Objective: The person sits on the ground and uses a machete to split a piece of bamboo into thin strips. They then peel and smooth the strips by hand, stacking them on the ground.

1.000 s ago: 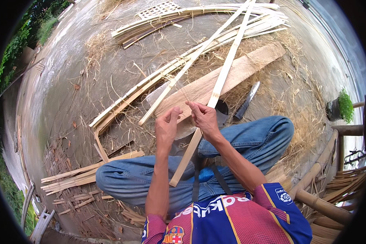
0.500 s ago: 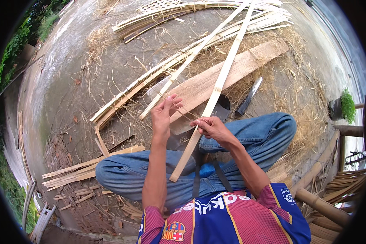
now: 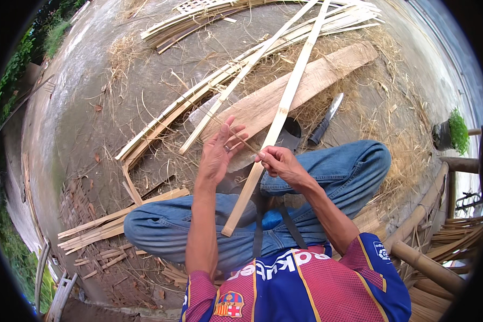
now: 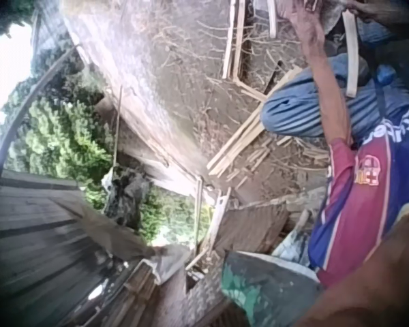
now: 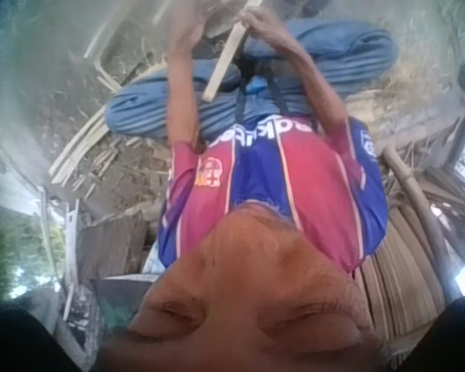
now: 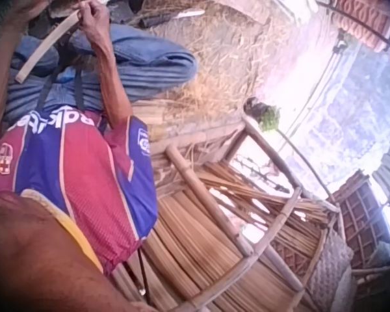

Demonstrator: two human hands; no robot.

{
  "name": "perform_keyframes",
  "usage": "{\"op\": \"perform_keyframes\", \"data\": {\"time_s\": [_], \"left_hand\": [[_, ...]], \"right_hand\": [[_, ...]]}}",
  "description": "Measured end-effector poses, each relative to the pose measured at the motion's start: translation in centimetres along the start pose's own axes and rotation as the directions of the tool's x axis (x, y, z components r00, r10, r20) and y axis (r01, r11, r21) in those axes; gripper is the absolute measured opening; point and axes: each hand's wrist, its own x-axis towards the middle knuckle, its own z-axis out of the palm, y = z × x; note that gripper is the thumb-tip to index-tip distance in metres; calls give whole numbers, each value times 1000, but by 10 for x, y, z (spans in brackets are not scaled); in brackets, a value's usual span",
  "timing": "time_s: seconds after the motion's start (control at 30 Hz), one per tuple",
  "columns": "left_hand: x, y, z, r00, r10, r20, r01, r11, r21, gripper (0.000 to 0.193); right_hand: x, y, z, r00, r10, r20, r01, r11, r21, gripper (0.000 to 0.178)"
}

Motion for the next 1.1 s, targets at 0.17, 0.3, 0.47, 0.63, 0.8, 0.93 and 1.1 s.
{"op": "perform_keyframes", "data": {"time_s": [0.17,0.3,0.47,0.63,0.8,0.93,1.1], "left_hand": [[-19,-33,-9,942,-319,-102,306,698,647,61],[-15,-67,-2,816,-575,62,472,723,504,43],[-36,-38,11,877,-477,54,401,791,462,37],[-69,-8,-12,867,-497,28,426,769,478,35],[-89,-8,-28,886,-457,-72,442,791,423,49],[-90,-13,-30,881,-472,-16,441,811,385,52],[-89,-29,-33,911,-411,11,369,830,419,44]], "right_hand": [[-8,-5,-71,681,-309,-664,615,734,289,24],[-9,18,-83,617,-94,-781,587,716,378,21],[-12,53,-17,822,147,-550,212,817,536,17],[-11,49,24,992,78,-95,-76,997,25,19],[-11,47,13,996,-86,26,89,913,-398,18],[-34,22,10,996,9,86,40,834,-550,21],[-49,-12,12,987,40,157,100,617,-780,23]]}}
